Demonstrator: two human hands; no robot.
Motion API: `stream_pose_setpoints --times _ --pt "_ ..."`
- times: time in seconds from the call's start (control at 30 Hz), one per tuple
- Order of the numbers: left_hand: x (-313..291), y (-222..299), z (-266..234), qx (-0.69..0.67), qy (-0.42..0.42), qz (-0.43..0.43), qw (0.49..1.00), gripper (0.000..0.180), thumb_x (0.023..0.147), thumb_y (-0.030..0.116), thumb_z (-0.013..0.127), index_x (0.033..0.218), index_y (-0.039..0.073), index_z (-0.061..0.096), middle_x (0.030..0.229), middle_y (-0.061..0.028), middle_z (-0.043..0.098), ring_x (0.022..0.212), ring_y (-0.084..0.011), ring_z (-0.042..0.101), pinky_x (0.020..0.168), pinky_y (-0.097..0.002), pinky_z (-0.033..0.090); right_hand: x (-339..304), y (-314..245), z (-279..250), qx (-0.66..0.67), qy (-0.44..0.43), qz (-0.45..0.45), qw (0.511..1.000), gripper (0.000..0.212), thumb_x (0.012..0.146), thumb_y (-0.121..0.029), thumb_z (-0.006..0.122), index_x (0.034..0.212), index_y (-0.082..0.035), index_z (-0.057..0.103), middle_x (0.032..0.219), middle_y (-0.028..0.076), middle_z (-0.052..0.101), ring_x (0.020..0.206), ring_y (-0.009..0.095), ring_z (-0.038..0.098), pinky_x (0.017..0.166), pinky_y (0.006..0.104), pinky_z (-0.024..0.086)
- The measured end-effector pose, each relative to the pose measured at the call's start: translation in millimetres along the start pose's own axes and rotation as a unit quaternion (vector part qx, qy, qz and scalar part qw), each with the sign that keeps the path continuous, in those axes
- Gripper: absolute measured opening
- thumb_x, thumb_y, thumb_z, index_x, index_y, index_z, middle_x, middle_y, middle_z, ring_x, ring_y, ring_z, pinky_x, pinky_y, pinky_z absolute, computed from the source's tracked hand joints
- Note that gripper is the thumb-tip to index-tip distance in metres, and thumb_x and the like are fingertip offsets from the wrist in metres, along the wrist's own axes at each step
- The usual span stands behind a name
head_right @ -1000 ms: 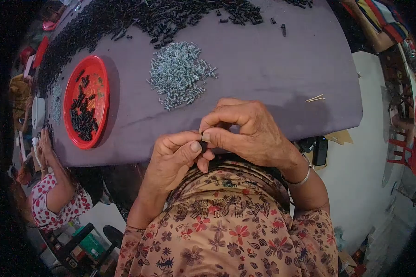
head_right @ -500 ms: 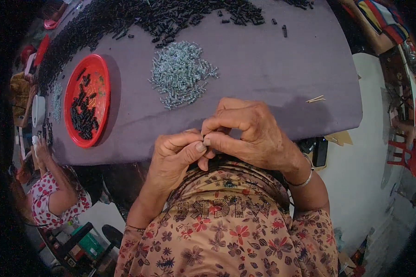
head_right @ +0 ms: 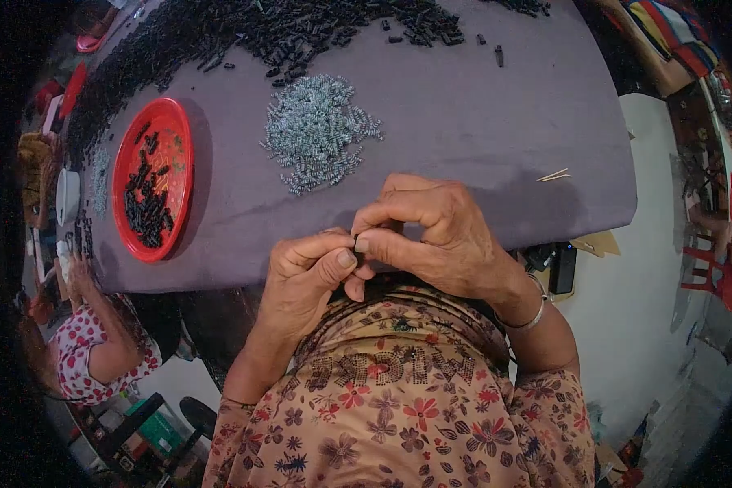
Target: Assembling small black plastic components by manually inserting metallic pins.
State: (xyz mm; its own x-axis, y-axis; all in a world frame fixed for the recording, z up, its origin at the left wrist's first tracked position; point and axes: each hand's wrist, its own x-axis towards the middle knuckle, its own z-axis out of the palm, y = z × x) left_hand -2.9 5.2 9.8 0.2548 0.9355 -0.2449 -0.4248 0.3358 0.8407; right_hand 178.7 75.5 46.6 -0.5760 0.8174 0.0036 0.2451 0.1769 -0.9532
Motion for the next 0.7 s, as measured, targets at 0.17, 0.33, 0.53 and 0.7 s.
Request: stream_pose_setpoints --times 0.17,0.33,0.53,0.7 --pt "-0.4 1.2 2.6 0.028 0.008 -0.002 1.0 0.02 0.092 0.012 0.058 0.102 -0.003 0.066 0.079 -0.0063 0.061 0.061 -0.0086 0.057 0.056 -0.0205 0.046 -2.2 4.2 3.9 0.01 0.011 -0.01 1.0 0.009 0.078 -0.009 0.068 0.083 -0.002 0.067 0.068 0.006 0.059 0.064 0.016 0.056 0.058 0.0279 0.044" --pt "0.0 -1.6 3.2 0.016 0.021 -0.009 1.0 0.019 0.091 0.011 0.059 0.101 -0.004 0.066 0.079 -0.0063 0.061 0.059 -0.0082 0.055 0.056 -0.0206 0.044 -6.3 7.4 11.9 -0.036 0.049 -0.046 0.997 0.007 0.078 -0.007 0.067 0.084 -0.003 0.066 0.069 0.006 0.058 0.065 0.017 0.056 0.057 0.0276 0.044" --pt "1.6 3.1 1.8 -0.035 0.03 -0.041 0.998 0.017 0.089 0.008 0.059 0.099 -0.004 0.066 0.081 -0.0064 0.061 0.06 -0.0078 0.055 0.056 -0.0202 0.044 -5.9 9.5 11.0 -0.115 0.058 -0.12 0.984 0.013 0.076 -0.007 0.069 0.088 -0.003 0.066 0.076 0.008 0.057 0.066 0.019 0.055 0.057 0.0287 0.045" --pt "2.7 -1.1 2.3 -0.053 0.034 -0.031 0.998 0.017 0.089 0.007 0.059 0.097 -0.005 0.067 0.082 -0.0045 0.058 0.062 -0.0077 0.055 0.058 -0.02 0.044 -5.3 10.6 10.1 -0.152 0.06 -0.177 0.971 0.019 0.074 -0.008 0.071 0.091 -0.002 0.065 0.076 0.008 0.055 0.068 0.021 0.055 0.058 0.0308 0.046"
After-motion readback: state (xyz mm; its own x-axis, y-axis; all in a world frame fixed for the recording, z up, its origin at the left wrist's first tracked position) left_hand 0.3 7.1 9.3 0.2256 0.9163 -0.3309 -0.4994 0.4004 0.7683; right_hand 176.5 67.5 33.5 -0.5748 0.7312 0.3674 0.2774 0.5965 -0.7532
